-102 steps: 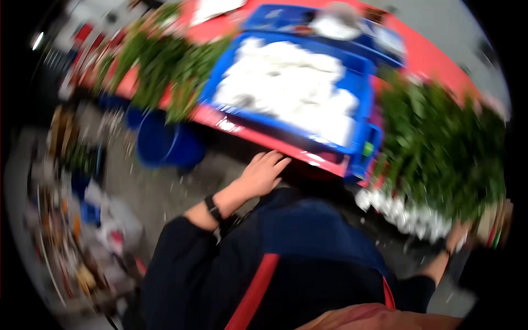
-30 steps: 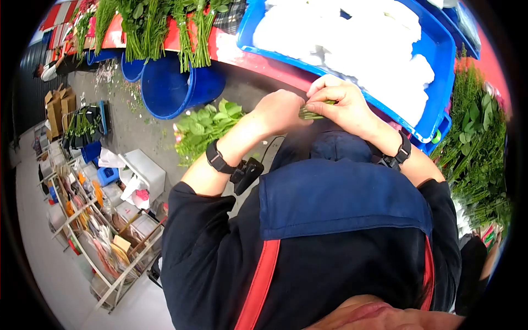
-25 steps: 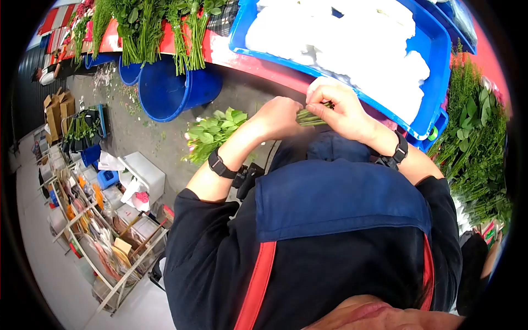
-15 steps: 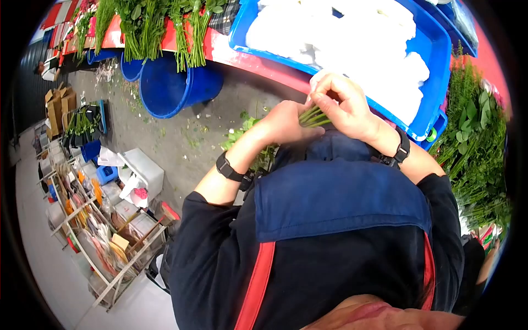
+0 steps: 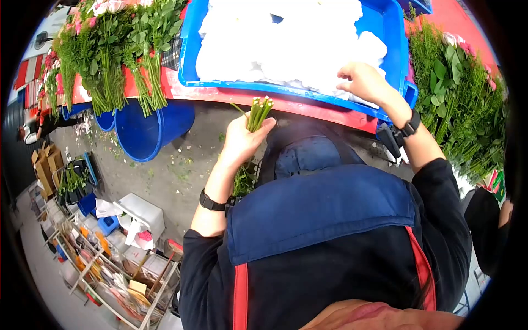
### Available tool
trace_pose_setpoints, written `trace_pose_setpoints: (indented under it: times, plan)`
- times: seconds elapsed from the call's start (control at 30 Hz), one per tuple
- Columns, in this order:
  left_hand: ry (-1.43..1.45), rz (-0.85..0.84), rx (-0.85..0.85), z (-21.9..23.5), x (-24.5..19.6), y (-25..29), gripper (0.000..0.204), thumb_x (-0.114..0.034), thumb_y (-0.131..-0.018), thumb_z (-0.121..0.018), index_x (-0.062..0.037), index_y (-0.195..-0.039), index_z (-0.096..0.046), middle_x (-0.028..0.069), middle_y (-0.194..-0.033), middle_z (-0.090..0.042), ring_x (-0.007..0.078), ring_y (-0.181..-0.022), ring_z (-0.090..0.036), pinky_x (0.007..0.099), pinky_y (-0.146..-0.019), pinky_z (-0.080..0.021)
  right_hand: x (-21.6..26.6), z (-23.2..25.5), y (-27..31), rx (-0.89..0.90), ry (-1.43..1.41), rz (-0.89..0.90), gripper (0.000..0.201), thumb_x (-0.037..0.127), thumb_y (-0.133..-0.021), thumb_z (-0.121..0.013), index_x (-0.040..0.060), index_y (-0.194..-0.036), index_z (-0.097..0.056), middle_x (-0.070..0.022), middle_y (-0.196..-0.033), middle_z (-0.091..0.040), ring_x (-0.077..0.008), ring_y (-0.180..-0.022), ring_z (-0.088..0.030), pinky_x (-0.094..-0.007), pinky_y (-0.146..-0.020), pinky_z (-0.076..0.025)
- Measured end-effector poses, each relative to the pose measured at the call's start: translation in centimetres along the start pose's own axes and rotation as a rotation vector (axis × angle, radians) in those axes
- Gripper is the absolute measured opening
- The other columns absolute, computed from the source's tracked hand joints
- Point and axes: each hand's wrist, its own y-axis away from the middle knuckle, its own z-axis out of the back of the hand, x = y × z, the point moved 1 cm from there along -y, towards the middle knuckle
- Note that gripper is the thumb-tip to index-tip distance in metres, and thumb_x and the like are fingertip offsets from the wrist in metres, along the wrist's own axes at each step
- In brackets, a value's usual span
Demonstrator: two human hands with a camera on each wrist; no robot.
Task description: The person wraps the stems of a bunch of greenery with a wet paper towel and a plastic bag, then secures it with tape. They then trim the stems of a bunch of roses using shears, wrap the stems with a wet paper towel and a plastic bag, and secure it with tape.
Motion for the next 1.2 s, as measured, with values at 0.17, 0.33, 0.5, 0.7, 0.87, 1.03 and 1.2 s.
trace_pose_setpoints:
  times: [0.17, 0.33, 0.5, 0.7, 0.87, 1.03, 1.2]
  plan:
    - [0.052, -0.166, 0.075, -1.8, -0.6, -2.3, 0.033, -0.026, -0.083, -0.07, -0.0011, -0.103, -0.066, 0.0152, -0.087, -0.07, 0.0199, -0.084, -0.068, 0.0319, -0.075, -0.051, -3.4, -3.6, -1.0, -0.057, 0.014, 0.058, 0.024, 0.022, -0.076, -0.066, 0.0006, -0.087, -0.065, -0.0169, -0.083, -0.064, -0.0303, -0.074, -0.061, -0.0386, -0.068, -0.048]
    - [-0.166, -0.172, 0.136, -2.5, -2.0, -3.8, 0.033, -0.032, -0.086, -0.068, 0.0009, -0.09, -0.064, 0.0091, -0.069, -0.061, 0.0118, -0.067, -0.055, 0.0315, -0.064, -0.046, -5.9, -1.6, 0.8, -0.104, -0.981, -0.214, 0.022, 0.019, -0.084, -0.061, -0.0007, -0.094, -0.062, -0.0025, -0.086, -0.063, -0.01, -0.077, -0.058, -0.0275, -0.071, -0.047]
    - [-0.133, -0.12, 0.208, -3.5, -2.7, -4.5, 0.032, -0.028, -0.082, -0.067, 0.0024, -0.091, -0.064, 0.0182, -0.078, -0.066, 0.0235, -0.075, -0.065, 0.0358, -0.069, -0.049, -3.7, 0.1, 1.6, -0.213, -0.62, -0.221, 0.031, 0.023, -0.087, -0.062, -0.001, -0.107, -0.061, -0.0076, -0.094, -0.065, -0.0161, -0.092, -0.061, -0.03, -0.084, -0.048]
    - [-0.202, -0.091, 0.212, -4.6, -3.1, -4.4, 0.032, -0.028, -0.081, -0.064, 0.0025, -0.091, -0.064, 0.0219, -0.082, -0.066, 0.0325, -0.082, -0.066, 0.0399, -0.072, -0.05, 6.8, 1.2, -0.1, -0.367, -0.257, 0.281, 0.019, 0.013, -0.082, -0.068, 0.0003, -0.096, -0.065, -0.0114, -0.09, -0.064, -0.0243, -0.09, -0.061, -0.0317, -0.081, -0.047]
    - [-0.332, -0.151, 0.245, -4.8, -3.2, -3.8, 0.032, -0.034, -0.079, -0.063, -0.0045, -0.092, -0.067, 0.0213, -0.089, -0.066, 0.036, -0.09, -0.064, 0.0425, -0.078, -0.049, 9.6, -0.9, -1.0, -0.028, -0.708, 0.137, 0.01, 0.01, -0.082, -0.068, 0.0008, -0.086, -0.066, -0.0065, -0.086, -0.065, -0.0187, -0.085, -0.06, -0.0306, -0.08, -0.046]
    - [-0.319, -0.119, 0.251, -2.2, -3.0, -2.7, 0.033, -0.036, -0.077, -0.064, -0.0071, -0.093, -0.067, 0.0193, -0.089, -0.067, 0.0353, -0.089, -0.064, 0.0417, -0.079, -0.049, 7.2, 3.9, 1.5, -0.533, -1.043, -0.02, 0.018, 0.016, -0.091, -0.057, -0.0002, -0.089, -0.065, -0.0063, -0.089, -0.065, -0.0168, -0.089, -0.059, -0.0301, -0.087, -0.044]
    - [-0.325, -0.155, 0.212, -0.8, -0.8, -3.0, 0.03, -0.032, -0.078, -0.068, -0.0083, -0.096, -0.067, 0.0171, -0.087, -0.068, 0.0319, -0.086, -0.066, 0.0382, -0.076, -0.05, 1.3, 10.3, 9.3, -0.731, -1.254, 0.28, 0.023, 0.018, -0.097, -0.05, -0.0024, -0.102, -0.06, -0.0116, -0.099, -0.062, -0.0211, -0.098, -0.056, -0.0366, -0.095, -0.041]
